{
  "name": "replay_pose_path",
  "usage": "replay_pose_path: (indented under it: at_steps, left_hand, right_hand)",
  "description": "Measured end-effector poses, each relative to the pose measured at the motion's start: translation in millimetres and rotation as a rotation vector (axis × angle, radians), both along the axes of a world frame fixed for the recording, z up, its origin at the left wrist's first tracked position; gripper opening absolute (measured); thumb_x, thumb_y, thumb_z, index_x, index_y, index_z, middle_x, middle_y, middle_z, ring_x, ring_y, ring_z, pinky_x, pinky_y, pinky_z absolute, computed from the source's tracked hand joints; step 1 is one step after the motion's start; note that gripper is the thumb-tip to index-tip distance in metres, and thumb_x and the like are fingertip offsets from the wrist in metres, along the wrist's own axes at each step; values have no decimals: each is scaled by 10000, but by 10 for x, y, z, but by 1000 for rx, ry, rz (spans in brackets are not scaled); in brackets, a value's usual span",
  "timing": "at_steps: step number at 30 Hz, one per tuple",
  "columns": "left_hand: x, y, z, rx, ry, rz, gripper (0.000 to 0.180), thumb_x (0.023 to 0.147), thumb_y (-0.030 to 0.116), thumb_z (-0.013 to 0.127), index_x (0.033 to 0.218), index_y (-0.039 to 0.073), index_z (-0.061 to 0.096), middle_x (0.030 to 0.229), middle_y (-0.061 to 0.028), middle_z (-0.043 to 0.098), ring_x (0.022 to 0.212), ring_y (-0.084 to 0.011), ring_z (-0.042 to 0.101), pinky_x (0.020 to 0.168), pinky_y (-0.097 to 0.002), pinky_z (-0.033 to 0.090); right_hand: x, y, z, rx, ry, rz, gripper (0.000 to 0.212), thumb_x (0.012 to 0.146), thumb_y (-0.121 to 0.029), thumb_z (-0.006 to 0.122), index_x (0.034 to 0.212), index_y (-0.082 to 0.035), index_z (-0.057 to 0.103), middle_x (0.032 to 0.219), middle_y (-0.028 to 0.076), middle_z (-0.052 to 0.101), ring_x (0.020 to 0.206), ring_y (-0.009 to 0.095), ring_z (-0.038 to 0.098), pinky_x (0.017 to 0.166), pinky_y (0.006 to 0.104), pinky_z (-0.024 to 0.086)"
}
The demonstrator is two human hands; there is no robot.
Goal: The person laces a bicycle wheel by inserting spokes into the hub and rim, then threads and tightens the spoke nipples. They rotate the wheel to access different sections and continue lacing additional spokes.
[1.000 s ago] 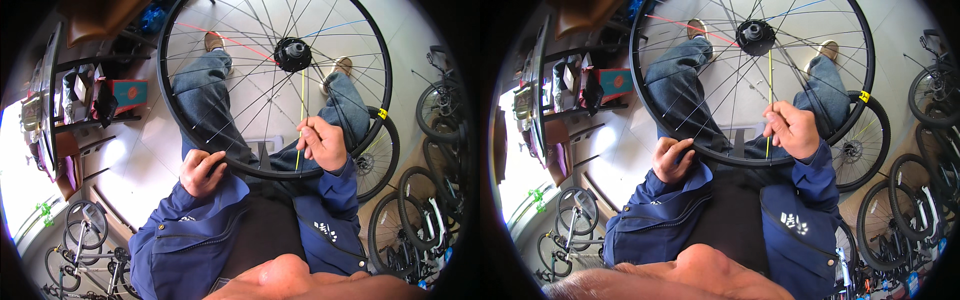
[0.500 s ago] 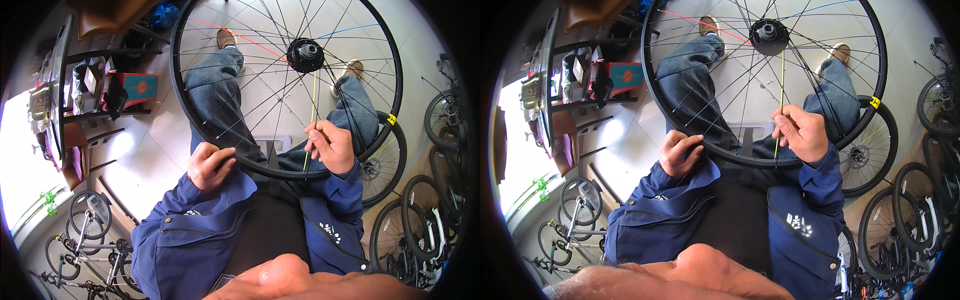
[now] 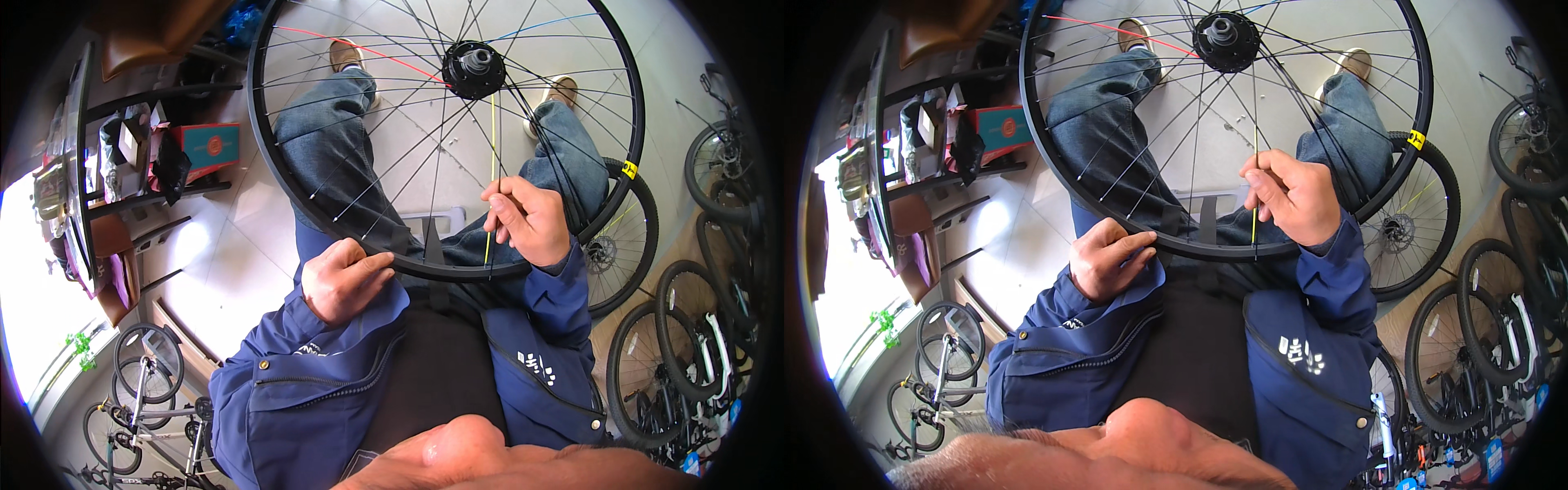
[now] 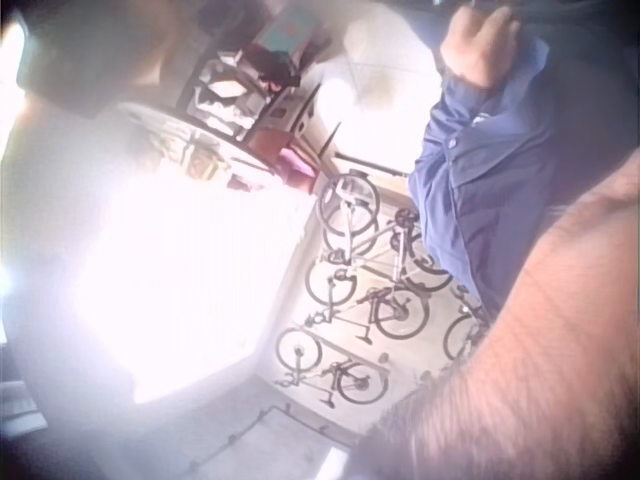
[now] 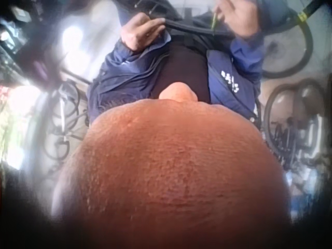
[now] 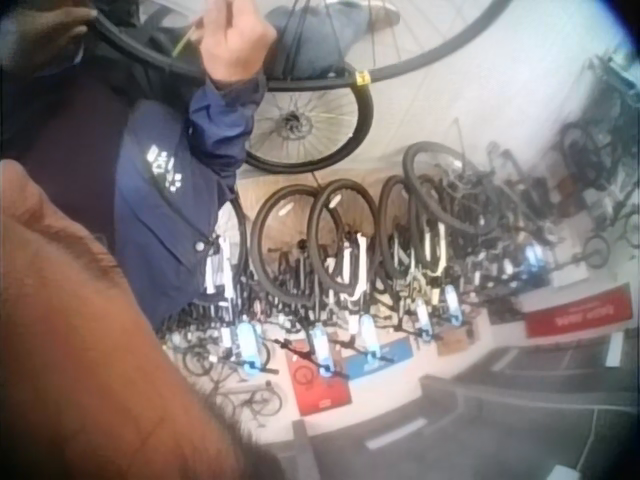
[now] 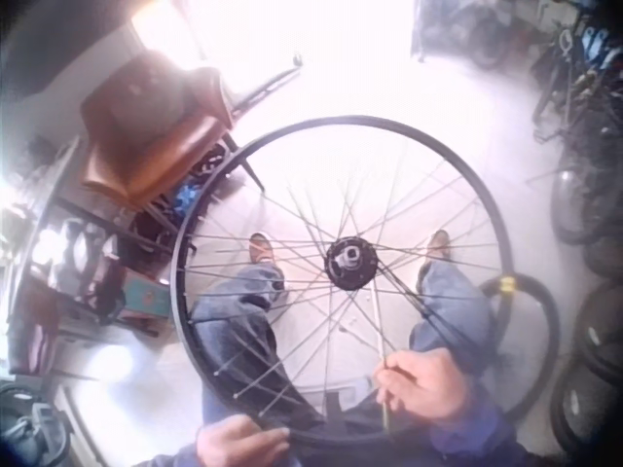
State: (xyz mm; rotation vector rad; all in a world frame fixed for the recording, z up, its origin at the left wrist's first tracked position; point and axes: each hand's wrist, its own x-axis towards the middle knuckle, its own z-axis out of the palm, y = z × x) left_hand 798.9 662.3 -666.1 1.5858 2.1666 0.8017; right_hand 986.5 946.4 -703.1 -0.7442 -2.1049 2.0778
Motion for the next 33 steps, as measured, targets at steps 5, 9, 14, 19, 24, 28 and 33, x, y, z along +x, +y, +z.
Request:
replay_pose_path:
  at_steps: [5, 9, 14, 19, 24, 28, 33]
  left_hand:
    - [-12, 136, 70, -8, -1, -66, 377, 781, 33, 919, 1146, 110, 859, 792, -49, 570, 665, -202, 605, 561, -339, 508]
    - [61, 302, 85, 7, 31, -263, 451, 748, -30, 811, 1173, 116, 851, 816, -46, 572, 684, -214, 603, 576, -338, 521]
    - [84, 460, 57, -6, 12, -348, 453, 726, -24, 793, 1158, 103, 842, 826, -42, 586, 728, -210, 617, 584, -349, 539]
    - [83, 489, 74, 32, 3, -341, 379, 721, -1, 806, 1085, 95, 838, 809, -40, 590, 691, -223, 610, 567, -358, 522]
    - [104, 489, 57, 30, -19, -325, 333, 749, 0, 824, 1071, 87, 835, 782, -45, 582, 665, -227, 602, 563, -358, 514]
    - [93, 485, 29, 28, -10, -331, 303, 779, 15, 838, 1074, 85, 835, 775, -45, 580, 666, -228, 605, 560, -361, 509]
    - [85, 475, 21, 17, -29, -327, 298, 789, 20, 839, 1079, 87, 837, 772, -45, 579, 666, -231, 605, 562, -363, 508]
  right_hand:
    - [-3, 5, 38, -27, -24, -3, 192, 1142, -135, 640, 1153, 44, 707, 798, 63, 743, 633, 58, 662, 591, 228, 533]
    - [-3, 15, 65, -44, 1, -4, 189, 1137, -139, 648, 1160, 38, 708, 805, 60, 749, 640, 57, 670, 590, 226, 537]
    - [-6, -1, 98, -109, -81, -13, 209, 1132, -154, 657, 1215, 32, 702, 854, 63, 774, 658, 60, 697, 580, 225, 541]
    - [-73, -32, 101, -102, -43, 23, 215, 1116, -101, 658, 1265, 52, 672, 881, 80, 780, 711, 97, 744, 645, 250, 607]
    - [-155, -118, 71, -189, -39, 27, 209, 1103, -42, 633, 1281, 67, 624, 945, 102, 781, 773, 133, 778, 700, 282, 648]
    - [-188, -186, 34, -148, -46, 35, 234, 1131, -53, 602, 1330, 70, 603, 991, 98, 780, 817, 128, 778, 720, 277, 648]
    - [-183, -185, 17, -156, -40, 38, 210, 1128, -48, 602, 1304, 66, 602, 967, 101, 772, 799, 136, 781, 710, 284, 652]
